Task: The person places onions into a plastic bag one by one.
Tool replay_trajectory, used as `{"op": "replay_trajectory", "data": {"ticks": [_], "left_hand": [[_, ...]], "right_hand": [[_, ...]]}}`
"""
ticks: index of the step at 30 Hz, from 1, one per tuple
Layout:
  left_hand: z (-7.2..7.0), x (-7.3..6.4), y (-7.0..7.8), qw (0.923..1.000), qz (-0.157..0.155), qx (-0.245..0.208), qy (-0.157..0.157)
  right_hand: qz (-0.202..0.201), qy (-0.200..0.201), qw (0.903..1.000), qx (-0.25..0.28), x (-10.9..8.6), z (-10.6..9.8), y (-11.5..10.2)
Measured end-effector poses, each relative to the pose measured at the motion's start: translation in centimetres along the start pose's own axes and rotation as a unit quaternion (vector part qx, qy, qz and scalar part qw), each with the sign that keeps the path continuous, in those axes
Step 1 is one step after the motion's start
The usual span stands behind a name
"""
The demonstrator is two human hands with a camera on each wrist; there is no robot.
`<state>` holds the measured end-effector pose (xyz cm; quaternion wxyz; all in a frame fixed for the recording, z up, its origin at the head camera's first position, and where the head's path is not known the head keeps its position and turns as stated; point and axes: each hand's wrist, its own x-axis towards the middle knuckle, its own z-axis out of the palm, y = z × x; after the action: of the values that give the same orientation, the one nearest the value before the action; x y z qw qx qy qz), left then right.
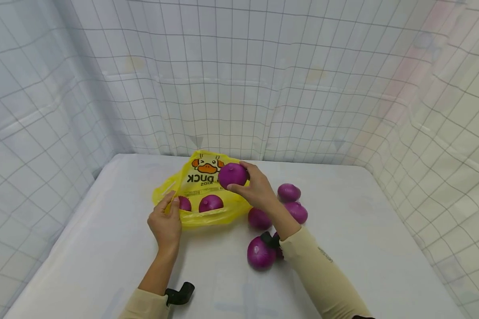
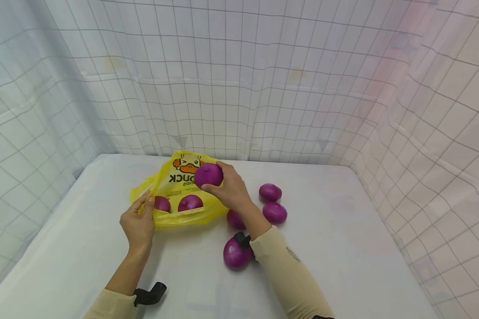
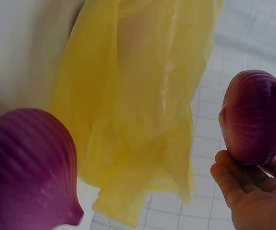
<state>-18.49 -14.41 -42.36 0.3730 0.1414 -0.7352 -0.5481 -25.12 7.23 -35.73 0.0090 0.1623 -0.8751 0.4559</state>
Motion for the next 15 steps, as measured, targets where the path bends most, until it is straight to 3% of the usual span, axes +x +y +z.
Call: {"op": "replay_trajectory", "data": {"ticks": [15], "left_hand": [[0.1, 0.0, -0.1, 1.0, -0.001, 0.002, 0.001]], "right_hand": [[0.014, -0.052, 0.9971, -0.054, 1.7, 3.2, -0.9]]}}
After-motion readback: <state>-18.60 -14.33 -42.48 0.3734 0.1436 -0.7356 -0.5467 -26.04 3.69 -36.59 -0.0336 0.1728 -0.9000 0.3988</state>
